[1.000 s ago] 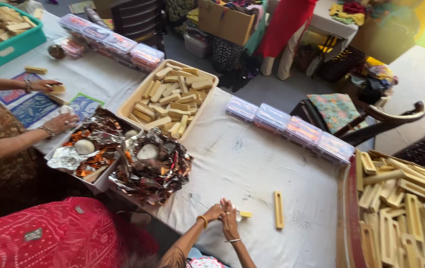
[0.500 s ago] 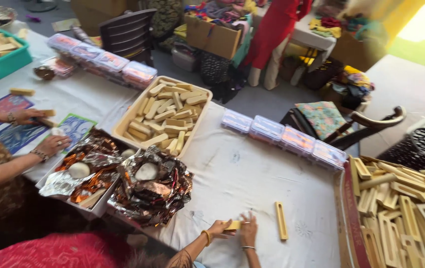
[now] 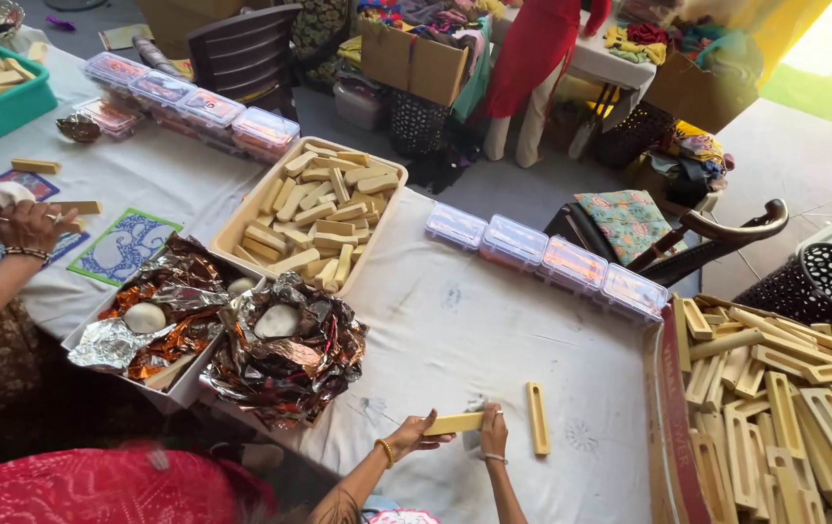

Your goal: The person sits at a table and wipes several small, rectangular wooden blocks with a white cloth. They pick up each block, rub its surfaces, and place it back on the table. Another person is visible nearby handling foil-wrapped items.

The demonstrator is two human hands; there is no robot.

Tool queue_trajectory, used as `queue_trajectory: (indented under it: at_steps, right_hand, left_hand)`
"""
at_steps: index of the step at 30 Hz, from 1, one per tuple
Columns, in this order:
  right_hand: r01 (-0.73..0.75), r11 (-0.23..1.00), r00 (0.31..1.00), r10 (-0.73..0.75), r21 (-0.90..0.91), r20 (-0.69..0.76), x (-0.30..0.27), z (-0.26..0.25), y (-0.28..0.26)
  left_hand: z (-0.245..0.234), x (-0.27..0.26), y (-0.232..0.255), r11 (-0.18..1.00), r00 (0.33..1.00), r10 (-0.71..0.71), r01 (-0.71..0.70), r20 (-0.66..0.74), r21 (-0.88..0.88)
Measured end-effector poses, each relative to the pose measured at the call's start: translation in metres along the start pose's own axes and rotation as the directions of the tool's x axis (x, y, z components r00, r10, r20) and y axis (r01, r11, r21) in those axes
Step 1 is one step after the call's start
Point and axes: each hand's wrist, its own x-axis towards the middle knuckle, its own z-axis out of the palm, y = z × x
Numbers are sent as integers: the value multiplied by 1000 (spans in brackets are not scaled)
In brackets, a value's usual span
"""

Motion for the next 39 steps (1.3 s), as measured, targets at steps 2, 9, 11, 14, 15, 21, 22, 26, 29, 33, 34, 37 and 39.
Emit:
queue_trajectory:
  at_steps: [2, 9, 11, 14, 15, 21, 22, 26, 29, 33, 34, 37, 39]
  right_hand:
    - [-33, 999, 999, 33, 39, 12, 19, 3, 29]
    - [-92, 996, 992, 92, -3, -88, 27, -4, 48]
    - [-60, 998, 989, 62, 19, -138, -9, -29, -24]
    - [147, 987, 960, -125, 69, -251, -44, -61, -92]
    - [324, 941, 906, -280, 96, -318, -50, -70, -109]
    - [158, 973, 981, -135, 167, -143, -20, -66, -54]
    - [154, 974, 981, -131, 168, -141, -13, -61, -37]
    - [16, 1000, 1000, -16, 4, 11, -7, -49, -2]
    - [79, 997, 996, -79, 6, -44, -35, -68, -59]
    - [429, 840, 898, -357, 332, -256, -60, -87, -128]
    - [426, 842, 899, -353, 331, -260, -56, -88, -123]
    - [380, 903, 908, -323, 200, -265, -45, -85, -94]
    - [227, 959, 969, -205, 170, -139, -27, -78, -64]
  left_hand:
    - [3, 6, 4, 994, 999, 52, -50, -10, 97]
    - [20, 23, -8, 903, 978, 209, -185, -21, 388]
    - [22, 21, -3, 995, 998, 52, -47, -47, 89]
    - [17, 31, -21, 920, 988, -115, 144, 100, -365]
    - [14, 38, -29, 850, 971, -99, 195, 216, -489]
    - [49, 13, -1, 861, 935, 354, -334, 18, 383]
    - [49, 14, 1, 863, 936, 351, -330, 16, 382]
    - [57, 9, 6, 869, 947, 318, -269, -54, 416]
    - [28, 29, -9, 992, 997, 43, -50, -68, -112]
    - [22, 30, -25, 812, 983, -48, 143, 179, -566]
    - [35, 20, -13, 813, 982, -52, 147, 181, -564]
    - [65, -4, 11, 979, 972, 201, -204, -123, -8]
    - [73, -4, 24, 745, 864, 504, -448, 22, 494]
